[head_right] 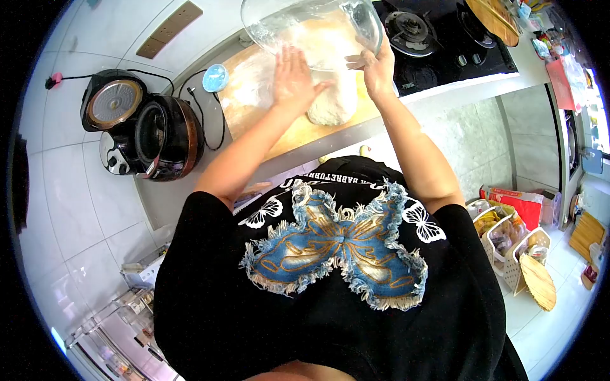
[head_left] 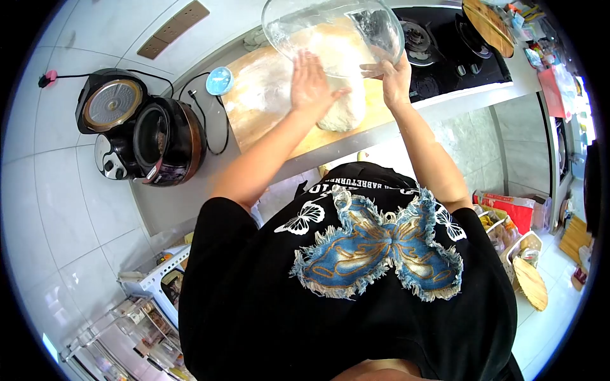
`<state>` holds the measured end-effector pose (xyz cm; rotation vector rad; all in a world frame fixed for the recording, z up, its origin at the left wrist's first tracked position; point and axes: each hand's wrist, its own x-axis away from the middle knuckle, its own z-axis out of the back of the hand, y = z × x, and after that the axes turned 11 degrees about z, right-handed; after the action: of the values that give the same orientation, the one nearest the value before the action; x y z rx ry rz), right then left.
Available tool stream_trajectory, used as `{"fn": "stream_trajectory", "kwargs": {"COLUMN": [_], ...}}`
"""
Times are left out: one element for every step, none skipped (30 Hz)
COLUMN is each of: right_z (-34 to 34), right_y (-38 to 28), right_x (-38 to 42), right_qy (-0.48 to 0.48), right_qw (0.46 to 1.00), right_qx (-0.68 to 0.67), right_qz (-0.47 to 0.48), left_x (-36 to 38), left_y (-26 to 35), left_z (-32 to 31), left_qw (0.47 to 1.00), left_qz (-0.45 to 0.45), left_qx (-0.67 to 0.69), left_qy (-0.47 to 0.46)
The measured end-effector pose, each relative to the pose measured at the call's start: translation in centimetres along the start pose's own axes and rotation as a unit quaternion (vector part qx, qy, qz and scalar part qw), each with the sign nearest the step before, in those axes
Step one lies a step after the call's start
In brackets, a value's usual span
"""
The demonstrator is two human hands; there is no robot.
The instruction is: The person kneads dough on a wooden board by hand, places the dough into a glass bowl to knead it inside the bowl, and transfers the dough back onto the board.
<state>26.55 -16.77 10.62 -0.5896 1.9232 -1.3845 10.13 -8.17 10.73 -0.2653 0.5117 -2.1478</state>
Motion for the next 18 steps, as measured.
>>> {"fn": "stream_trajectory", "kwargs": {"right_z": [0.0, -0.1, 0.3, 0.4, 0.5, 0.7, 1.2, 1.6, 2.0, 2.1, 1.9, 2.0, 2.1, 2.3, 2.6, 2.9, 3.2, 3.5], "right_y": [-0.1, -0.2, 0.7, 0.8, 0.8, 0.9, 1.2, 1.2, 1.2, 1.2, 1.2, 1.1, 1.2, 1.3, 1.2, 1.0, 0.8, 0.8], "right_x": [0.3, 0.5, 0.5, 0.5, 0.7, 1.0, 1.2, 1.1, 1.3, 1.6, 1.9, 2.1, 2.4, 2.7, 3.0, 3.3, 3.4, 3.6], "right_qy": [0.008, 0.015, 0.014, 0.012, 0.030, 0.049, 0.042, 0.043, 0.045, 0.046, 0.063, 0.064, 0.076, 0.087, 0.087, 0.086, 0.086, 0.088], "right_qw": [1.000, 1.000, 1.000, 1.000, 0.999, 0.998, 0.999, 0.999, 0.998, 0.995, 0.996, 0.996, 0.996, 0.995, 0.995, 0.995, 0.994, 0.994], "right_qx": [-0.008, -0.017, 0.010, 0.009, -0.006, -0.021, -0.004, -0.004, 0.038, 0.080, 0.067, 0.068, 0.053, 0.038, 0.039, 0.047, 0.055, 0.056], "right_qz": [-0.011, -0.022, -0.006, -0.005, -0.008, -0.013, 0.008, 0.009, 0.016, 0.022, 0.014, 0.015, -0.006, -0.027, -0.025, -0.034, -0.042, -0.041], "left_x": [0.3, 0.6, 0.3, 0.2, 0.0, 0.1, 0.0, -0.4, -0.6, -1.0, -1.5, -2.5, -3.3, -3.7, -4.0, -4.1, -4.2, -3.7], "left_y": [1.2, 2.5, 4.0, 4.0, 4.0, 4.1, 2.2, 1.6, 1.2, 1.0, 2.1, 3.2, 3.8, 4.2, 3.8, 2.1, 0.5, -0.7], "left_z": [-0.6, -1.4, -2.7, -3.1, -3.5, -4.0, -4.2, -3.7, -3.3, -3.1, -3.9, -4.6, -4.5, -4.7, -5.3, -5.5, -5.5, -5.4], "left_qw": [0.988, 0.951, 0.886, 0.887, 0.924, 0.954, 0.976, 0.975, 0.979, 0.982, 0.949, 0.949, 0.945, 0.936, 0.936, 0.960, 0.977, 0.977], "left_qz": [-0.050, -0.097, -0.216, -0.215, -0.168, -0.121, -0.067, -0.068, -0.046, -0.024, -0.074, -0.075, -0.138, -0.200, -0.201, -0.157, -0.113, -0.115], "left_qx": [0.143, 0.281, 0.409, 0.408, 0.342, 0.273, 0.203, 0.202, 0.192, 0.181, 0.285, 0.285, 0.284, 0.282, 0.283, 0.216, 0.147, 0.148], "left_qy": [0.041, 0.083, 0.033, 0.035, 0.032, 0.027, 0.052, 0.053, 0.049, 0.046, 0.110, 0.111, 0.086, 0.060, 0.062, 0.082, 0.102, 0.103]}}
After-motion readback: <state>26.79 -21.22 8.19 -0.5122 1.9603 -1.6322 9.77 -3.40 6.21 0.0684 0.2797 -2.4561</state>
